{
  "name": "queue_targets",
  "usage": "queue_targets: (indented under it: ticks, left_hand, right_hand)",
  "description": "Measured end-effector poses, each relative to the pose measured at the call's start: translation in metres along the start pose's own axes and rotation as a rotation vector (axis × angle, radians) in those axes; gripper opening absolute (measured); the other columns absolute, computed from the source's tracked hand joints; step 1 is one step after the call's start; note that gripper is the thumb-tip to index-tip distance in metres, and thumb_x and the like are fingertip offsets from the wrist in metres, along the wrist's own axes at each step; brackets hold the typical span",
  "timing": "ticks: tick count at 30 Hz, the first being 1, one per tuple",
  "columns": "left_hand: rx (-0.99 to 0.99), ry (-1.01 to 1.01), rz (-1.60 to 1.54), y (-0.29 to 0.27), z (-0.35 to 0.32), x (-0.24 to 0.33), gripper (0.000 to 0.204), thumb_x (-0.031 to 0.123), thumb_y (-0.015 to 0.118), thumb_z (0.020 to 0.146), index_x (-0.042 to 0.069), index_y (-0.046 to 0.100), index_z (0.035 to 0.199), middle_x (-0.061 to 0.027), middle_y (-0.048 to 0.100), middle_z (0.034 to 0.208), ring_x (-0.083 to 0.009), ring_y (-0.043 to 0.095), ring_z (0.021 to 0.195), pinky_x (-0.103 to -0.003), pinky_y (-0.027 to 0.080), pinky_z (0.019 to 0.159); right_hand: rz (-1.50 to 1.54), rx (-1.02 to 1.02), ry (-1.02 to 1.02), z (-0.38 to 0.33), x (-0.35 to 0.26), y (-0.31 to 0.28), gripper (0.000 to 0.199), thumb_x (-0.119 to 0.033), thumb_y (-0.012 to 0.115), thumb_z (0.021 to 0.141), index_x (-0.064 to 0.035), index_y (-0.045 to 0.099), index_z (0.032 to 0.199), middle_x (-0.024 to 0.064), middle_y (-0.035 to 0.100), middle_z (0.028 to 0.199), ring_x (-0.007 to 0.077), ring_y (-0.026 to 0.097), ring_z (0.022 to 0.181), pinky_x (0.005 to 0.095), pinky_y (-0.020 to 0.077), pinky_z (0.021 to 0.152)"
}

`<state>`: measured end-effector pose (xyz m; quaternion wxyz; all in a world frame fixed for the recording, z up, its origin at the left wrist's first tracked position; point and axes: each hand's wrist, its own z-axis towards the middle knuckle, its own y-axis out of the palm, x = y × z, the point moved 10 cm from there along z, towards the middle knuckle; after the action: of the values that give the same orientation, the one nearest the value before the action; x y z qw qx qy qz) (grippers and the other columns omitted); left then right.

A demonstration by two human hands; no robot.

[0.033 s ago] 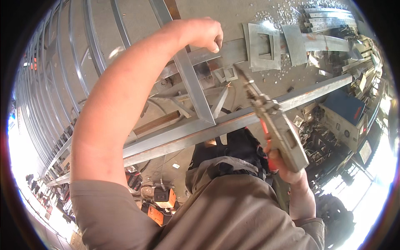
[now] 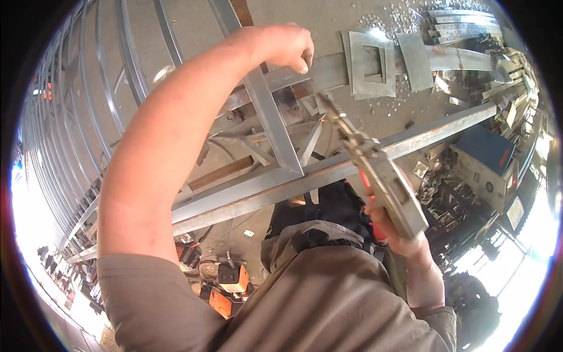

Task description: The person welds a metal frame using a handheld welding torch, creating bright sparks along the seams. They reposition the frame and continue welding different sections, then briefly use a hammer to tap the structure before resuming welding.

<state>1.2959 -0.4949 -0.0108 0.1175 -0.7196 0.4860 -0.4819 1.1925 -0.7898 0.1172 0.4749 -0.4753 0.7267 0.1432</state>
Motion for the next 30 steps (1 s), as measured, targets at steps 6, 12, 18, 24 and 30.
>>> queue_targets:
  ticks: [6, 12, 18, 24, 30]
  left_hand:
    - [0.002, 0.007, 0.015, 0.001, 0.002, 0.001, 0.031, 0.024, 0.079, 0.086, 0.008, 0.08, 0.112, -0.011, 0.08, 0.102, -0.0268, 0.075, 0.087, -0.042, 0.059, 0.079]
    - [-0.02, -0.003, 0.037, 0.001, 0.005, 0.004, 0.029, 0.022, 0.079, 0.086, 0.006, 0.08, 0.111, -0.0123, 0.08, 0.104, -0.0283, 0.075, 0.093, -0.043, 0.059, 0.082]
    - [-0.01, 0.017, 0.053, 0.0, 0.002, 0.008, 0.029, 0.02, 0.079, 0.087, 0.007, 0.081, 0.112, -0.0129, 0.079, 0.104, -0.0294, 0.074, 0.096, -0.043, 0.059, 0.085]
    - [-0.022, 0.032, 0.088, 0.0, 0.004, 0.01, 0.029, 0.02, 0.079, 0.086, 0.007, 0.081, 0.112, -0.0135, 0.079, 0.105, -0.03, 0.074, 0.097, -0.044, 0.059, 0.086]
    - [-0.013, 0.016, 0.104, -0.001, 0.003, 0.011, 0.028, 0.02, 0.079, 0.087, 0.008, 0.081, 0.113, -0.0133, 0.079, 0.106, -0.03, 0.075, 0.098, -0.044, 0.059, 0.088]
  right_hand:
    - [0.195, -0.085, 0.137, 0.043, -0.002, 0.045, 0.071, -0.012, 0.076, 0.098, 0.0005, 0.04, 0.158, 0.0066, 0.07, 0.106, 0.016, 0.066, 0.096, 0.0313, 0.0538, 0.091]
    - [0.239, -0.015, 0.088, 0.073, -0.021, 0.055, 0.038, -0.033, 0.068, 0.106, -0.0016, 0.063, 0.125, 0.004, 0.068, 0.102, 0.0128, 0.065, 0.077, 0.0295, 0.0548, 0.068]
    - [0.282, -0.017, 0.1, 0.08, -0.022, 0.069, 0.035, -0.033, 0.069, 0.106, -0.0014, 0.064, 0.121, 0.0035, 0.068, 0.098, 0.0129, 0.064, 0.076, 0.0296, 0.0537, 0.067]
    - [0.244, 0.022, 0.114, 0.077, -0.023, 0.072, 0.035, -0.034, 0.069, 0.105, -0.0009, 0.065, 0.118, 0.0033, 0.067, 0.091, 0.0123, 0.063, 0.074, 0.0286, 0.0521, 0.065]
    - [0.201, 0.013, 0.109, 0.078, -0.03, 0.075, 0.037, -0.038, 0.067, 0.106, -0.0015, 0.067, 0.112, 0.0014, 0.064, 0.076, 0.0107, 0.062, 0.071, 0.0281, 0.0499, 0.063]
